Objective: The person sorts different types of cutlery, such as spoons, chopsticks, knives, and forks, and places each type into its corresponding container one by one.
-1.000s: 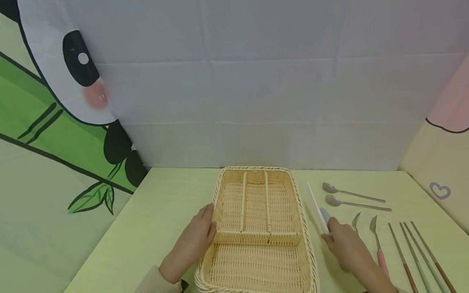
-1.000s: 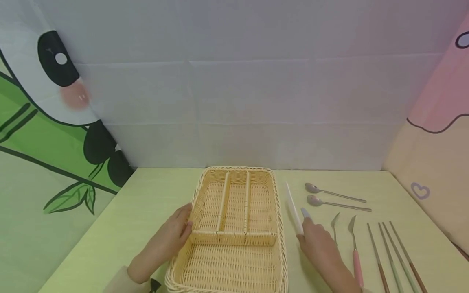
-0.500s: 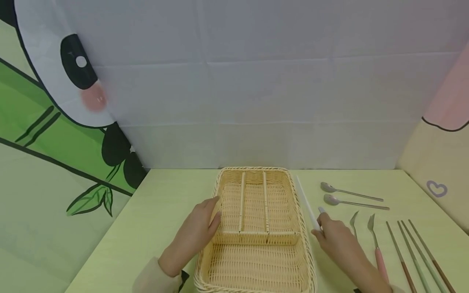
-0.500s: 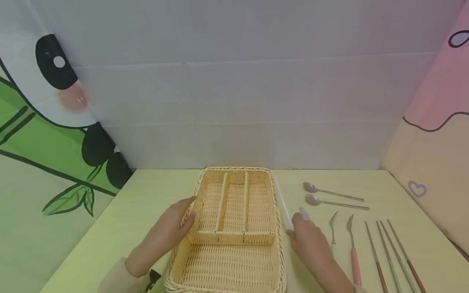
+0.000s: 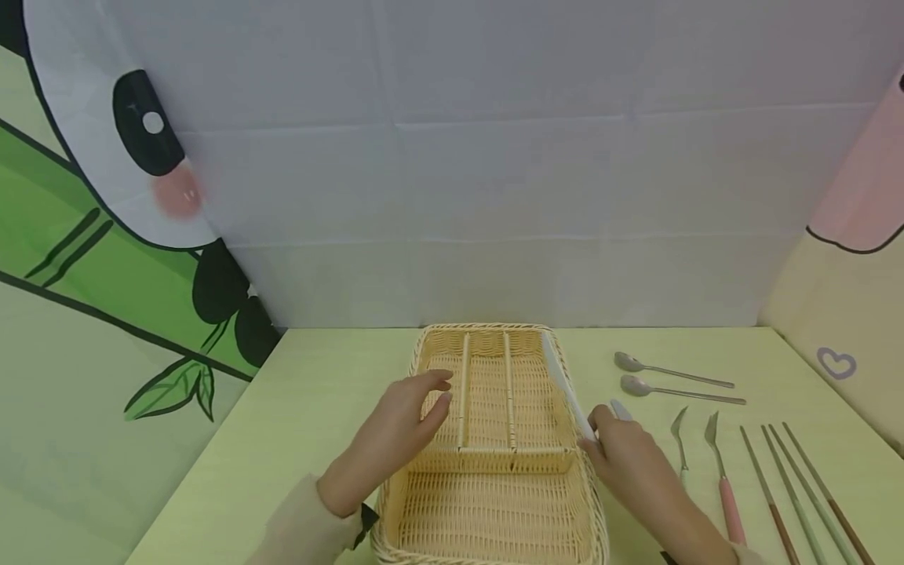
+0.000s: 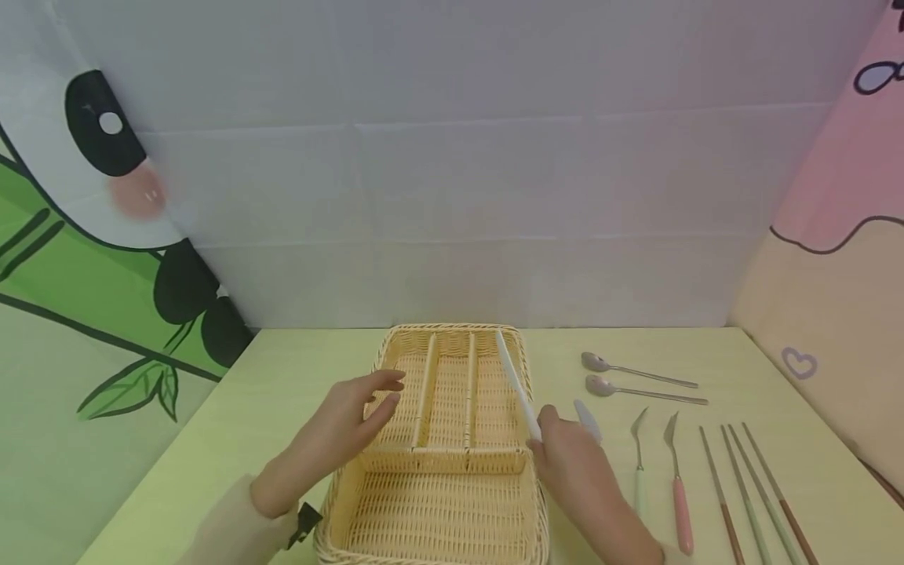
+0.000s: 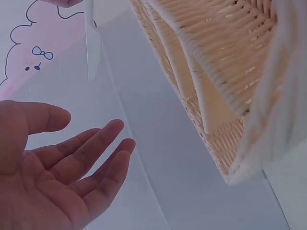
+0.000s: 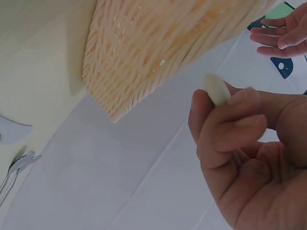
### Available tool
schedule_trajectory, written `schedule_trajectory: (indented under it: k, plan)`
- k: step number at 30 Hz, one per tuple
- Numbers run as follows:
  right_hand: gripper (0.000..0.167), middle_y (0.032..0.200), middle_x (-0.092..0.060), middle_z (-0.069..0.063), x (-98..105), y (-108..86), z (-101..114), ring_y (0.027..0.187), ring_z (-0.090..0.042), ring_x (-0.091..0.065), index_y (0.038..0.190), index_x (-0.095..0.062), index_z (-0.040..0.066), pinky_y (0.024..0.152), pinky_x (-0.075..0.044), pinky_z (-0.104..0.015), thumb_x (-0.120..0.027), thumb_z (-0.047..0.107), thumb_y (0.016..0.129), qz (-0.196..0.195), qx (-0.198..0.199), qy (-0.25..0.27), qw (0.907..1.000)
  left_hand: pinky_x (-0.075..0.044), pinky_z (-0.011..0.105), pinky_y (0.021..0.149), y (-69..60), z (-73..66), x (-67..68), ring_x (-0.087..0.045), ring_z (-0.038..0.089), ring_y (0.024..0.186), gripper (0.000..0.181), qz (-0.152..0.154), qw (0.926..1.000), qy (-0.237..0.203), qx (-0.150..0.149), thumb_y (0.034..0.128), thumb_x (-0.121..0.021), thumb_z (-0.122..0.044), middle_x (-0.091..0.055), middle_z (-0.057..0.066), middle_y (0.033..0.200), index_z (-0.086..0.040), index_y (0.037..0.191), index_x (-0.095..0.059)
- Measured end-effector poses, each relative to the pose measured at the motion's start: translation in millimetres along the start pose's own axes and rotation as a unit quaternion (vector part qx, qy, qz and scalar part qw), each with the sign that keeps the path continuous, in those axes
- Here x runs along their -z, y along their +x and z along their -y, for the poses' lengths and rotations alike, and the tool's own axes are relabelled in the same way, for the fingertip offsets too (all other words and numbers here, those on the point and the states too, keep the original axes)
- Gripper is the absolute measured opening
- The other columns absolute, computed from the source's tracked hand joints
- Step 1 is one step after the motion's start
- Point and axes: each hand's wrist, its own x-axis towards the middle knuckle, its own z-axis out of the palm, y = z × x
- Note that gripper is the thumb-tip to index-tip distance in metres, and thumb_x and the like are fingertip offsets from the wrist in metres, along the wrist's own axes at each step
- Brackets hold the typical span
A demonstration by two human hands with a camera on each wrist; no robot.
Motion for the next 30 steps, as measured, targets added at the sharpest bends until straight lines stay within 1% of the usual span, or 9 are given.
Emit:
schedule_trajectory:
  k: [1, 2, 5, 6, 9, 15, 20, 26, 30]
  plan:
    - [0.014, 0.058, -0.047, 0.002, 0, 1.1, 1, 0.047, -0.008, -0.04, 0.089, -0.052, 0.002, 0.042, -0.031, -0.018, -0.063, 0.01, 0.085, 0.0, 0.004, 0.002, 1.0, -0.048, 0.034, 0.078, 1.6, -2.3, -0.4, -0.063, 0.018, 0.091, 0.031, 0.007, 0.9999, -0.007, -0.001, 0.0929, -0.051, -0.018, -0.066, 0.006, 0.108, -0.007, 0.121, -0.055]
    - [0.014, 0.057, -0.046, 0.002, 0, 2.1, 1, 0.047, -0.008, -0.039, 0.088, -0.052, 0.002, 0.042, -0.031, -0.019, -0.063, 0.01, 0.085, -0.001, 0.007, 0.004, 1.0, -0.048, 0.032, 0.075, 3.2, -4.7, -0.9, -0.063, 0.017, 0.089, 0.031, 0.013, 0.9998, -0.013, -0.001, 0.0932, -0.05, -0.019, -0.066, 0.005, 0.108, -0.007, 0.121, -0.056]
    - [0.013, 0.057, -0.046, 0.003, 1, 5.5, 4, 0.048, -0.007, -0.039, 0.088, -0.052, 0.003, 0.042, -0.032, -0.019, -0.063, 0.009, 0.084, -0.008, 0.019, 0.006, 0.9998, -0.049, 0.031, 0.073, 8.8, -10.2, -4.4, -0.063, 0.017, 0.089, 0.029, 0.025, 0.9994, -0.022, -0.007, 0.0936, -0.049, -0.019, -0.067, 0.005, 0.107, -0.007, 0.119, -0.057]
    - [0.013, 0.057, -0.046, 0.003, 1, 6.7, 4, 0.048, -0.007, -0.039, 0.088, -0.052, 0.003, 0.042, -0.032, -0.018, -0.063, 0.009, 0.084, -0.009, 0.023, 0.007, 0.9997, -0.05, 0.032, 0.074, 10.5, -11.9, -6.0, -0.063, 0.017, 0.094, 0.028, 0.026, 0.9993, -0.025, -0.009, 0.0938, -0.049, -0.019, -0.067, 0.005, 0.108, -0.007, 0.117, -0.058]
    - [0.013, 0.058, -0.048, 0.003, 2, 9.7, 7, 0.048, -0.007, -0.04, 0.089, -0.052, 0.003, 0.042, -0.033, -0.018, -0.063, 0.009, 0.084, -0.01, 0.03, 0.01, 0.9995, -0.051, 0.035, 0.078, 15.5, -16.6, -11.8, -0.062, 0.017, 0.101, 0.026, 0.027, 0.9989, -0.036, -0.016, 0.0942, -0.049, -0.021, -0.067, 0.004, 0.107, -0.008, 0.114, -0.06]
    - [0.013, 0.06, -0.053, 0.002, 2, 14.0, 10, 0.047, -0.006, -0.042, 0.089, -0.054, 0.003, 0.042, -0.035, -0.016, -0.064, 0.008, 0.083, -0.003, 0.038, 0.021, 0.999, -0.051, 0.032, 0.077, 23.8, -24.6, -21.8, -0.063, 0.013, 0.094, 0.025, 0.037, 0.9976, -0.052, -0.026, 0.0945, -0.049, -0.023, -0.068, 0.002, 0.104, -0.01, 0.11, -0.063]
    - [0.014, 0.058, -0.051, 0.003, -3, 14.4, 17, 0.046, -0.006, -0.041, 0.088, -0.053, 0.005, 0.041, -0.034, -0.017, -0.065, 0.01, 0.083, 0.0, 0.031, 0.028, 0.9991, -0.051, 0.027, 0.073, 28.3, -26.8, -29.8, -0.064, 0.013, 0.09, 0.026, 0.059, 0.9951, -0.074, -0.029, 0.0948, -0.049, -0.026, -0.069, 0.002, 0.1, -0.009, 0.108, -0.064]
    - [0.013, 0.057, -0.048, 0.004, -9, 13.9, 22, 0.045, -0.005, -0.04, 0.087, -0.053, 0.005, 0.04, -0.034, -0.015, -0.065, 0.01, 0.083, 0.01, 0.05, 0.049, 0.9975, -0.05, 0.022, 0.07, 33.6, -29.7, -37.8, -0.065, 0.012, 0.086, 0.029, 0.084, 0.9907, -0.105, -0.023, 0.0945, -0.049, -0.031, -0.069, 0.002, 0.098, -0.01, 0.104, -0.066]
    - [0.013, 0.058, -0.048, 0.005, -12, 13.1, 24, 0.046, -0.005, -0.04, 0.087, -0.053, 0.006, 0.041, -0.033, -0.014, -0.064, 0.01, 0.083, 0.011, 0.057, 0.051, 0.997, -0.051, 0.024, 0.071, 35.2, -31.8, -41.3, -0.066, 0.013, 0.087, 0.03, 0.089, 0.9893, -0.111, -0.032, 0.0942, -0.049, -0.031, -0.07, 0.003, 0.098, -0.01, 0.103, -0.068]
